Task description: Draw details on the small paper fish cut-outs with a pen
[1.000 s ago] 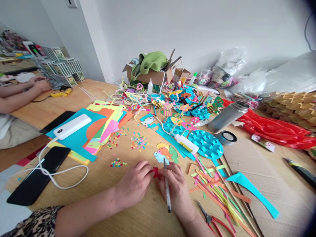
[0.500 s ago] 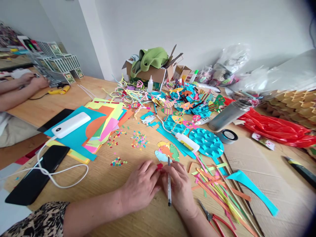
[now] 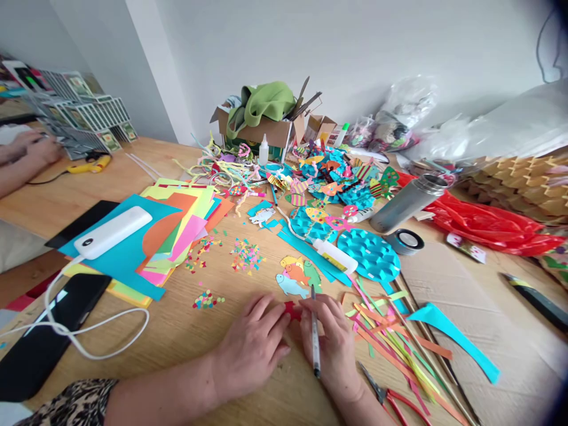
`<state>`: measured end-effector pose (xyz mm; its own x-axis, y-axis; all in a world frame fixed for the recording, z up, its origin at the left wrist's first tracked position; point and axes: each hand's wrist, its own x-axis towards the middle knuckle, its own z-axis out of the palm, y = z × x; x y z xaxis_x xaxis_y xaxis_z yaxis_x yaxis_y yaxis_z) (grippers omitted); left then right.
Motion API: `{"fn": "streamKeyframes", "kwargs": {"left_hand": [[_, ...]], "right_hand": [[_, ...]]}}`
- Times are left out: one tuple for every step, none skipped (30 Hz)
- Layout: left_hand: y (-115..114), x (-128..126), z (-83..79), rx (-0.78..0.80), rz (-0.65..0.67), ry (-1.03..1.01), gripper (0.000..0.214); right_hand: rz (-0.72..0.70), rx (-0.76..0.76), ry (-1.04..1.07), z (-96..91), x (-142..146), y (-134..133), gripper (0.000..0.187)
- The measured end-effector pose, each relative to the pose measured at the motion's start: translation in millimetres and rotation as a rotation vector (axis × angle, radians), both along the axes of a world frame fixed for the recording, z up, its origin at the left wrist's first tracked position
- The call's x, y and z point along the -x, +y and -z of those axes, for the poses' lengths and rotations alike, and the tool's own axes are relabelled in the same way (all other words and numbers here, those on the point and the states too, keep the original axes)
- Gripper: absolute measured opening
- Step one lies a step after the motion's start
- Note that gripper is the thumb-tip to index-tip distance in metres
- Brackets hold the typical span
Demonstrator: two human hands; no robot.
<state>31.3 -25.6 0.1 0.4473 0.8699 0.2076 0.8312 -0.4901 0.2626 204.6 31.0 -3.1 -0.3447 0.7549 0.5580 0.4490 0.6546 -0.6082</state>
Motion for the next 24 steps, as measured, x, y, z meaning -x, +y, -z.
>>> {"fn": "streamKeyframes", "kwargs": {"left_hand": [[0,0,-1.6,0.006,-0.008,-0.007,0.046],[0,0,-2.9,0.012,-0.01,-0.01,0.045],[1,1,-3.8,0.016,-0.009,-0.012,0.044],[1,2,-4.3,0.019,-0.008,-0.013,0.044],[1,3,-4.4,0.021,-0.005,-0.014,0.043],[1,4,-4.4,0.022,0.0,-0.015,0.043],[1,5,-4.2,0.024,0.003,-0.015,0.044],[1,6,-4.0,0.027,0.006,-0.015,0.045],[1,7,-3.8,0.03,0.008,-0.013,0.046],[1,8,-3.6,0.033,0.01,-0.01,0.047],[1,8,-3.4,0.035,0.01,-0.007,0.048],[0,9,-3.3,0.036,0.012,-0.003,0.048],[0,9,-3.3,0.037,0.013,0.0,0.048],[0,9,-3.3,0.039,0.015,0.003,0.048],[0,9,-3.5,0.042,0.016,0.005,0.048],[-1,9,-3.7,0.046,0.017,0.006,0.047],[-1,9,-3.9,0.051,0.018,0.006,0.047],[-1,9,-4.2,0.054,0.019,0.005,0.046],[-1,9,-4.5,0.056,0.021,0.003,0.046],[0,9,-4.6,0.055,0.023,0.0,0.046],[0,9,-4.7,0.053,0.025,-0.004,0.046],[0,9,-4.6,0.05,0.026,-0.007,0.046],[0,9,-4.5,0.049,0.025,-0.011,0.046],[0,9,-4.2,0.049,0.024,-0.012,0.045]], "right_hand": [[0.02,0.036,0.041,1.2,-1,-1,0.016],[0.04,0.079,0.08,2.4,-1,-2,0.017],[0.06,0.124,0.116,3.5,-2,-4,0.019],[0.077,0.171,0.147,4.5,-2,-5,0.02],[0.087,0.205,0.183,5.3,-3,-6,0.023],[0.092,0.235,0.217,5.9,-3,-7,0.025],[0.099,0.257,0.255,6.2,-3,-8,0.027],[0.092,0.273,0.291,6.2,-3,-8,0.028],[0.091,0.291,0.327,5.8,-3,-8,0.028],[0.094,0.307,0.362,5.1,-3,-7,0.027],[0.101,0.318,0.399,4.0,-2,-6,0.025],[0.109,0.342,0.436,2.5,-2,-5,0.025],[0.121,0.389,0.452,0.8,-1,-4,0.025],[0.137,0.423,0.469,-1.0,-1,-2,0.026],[0.155,0.451,0.477,-2.8,0,-1,0.028],[0.175,0.46,0.494,-4.4,0,1,0.029],[0.184,0.47,0.5,-5.7,0,1,0.028],[0.187,0.481,0.505,-6.8,1,1,0.028],[0.181,0.494,0.508,-7.7,1,1,0.028],[0.169,0.511,0.508,-8.3,1,0,0.028],[0.157,0.527,0.505,-8.8,1,-1,0.029],[0.146,0.537,0.498,-9.1,2,-2,0.029],[0.139,0.543,0.491,-9.3,2,-2,0.03],[0.136,0.547,0.485,-9.3,3,-3,0.03]]}}
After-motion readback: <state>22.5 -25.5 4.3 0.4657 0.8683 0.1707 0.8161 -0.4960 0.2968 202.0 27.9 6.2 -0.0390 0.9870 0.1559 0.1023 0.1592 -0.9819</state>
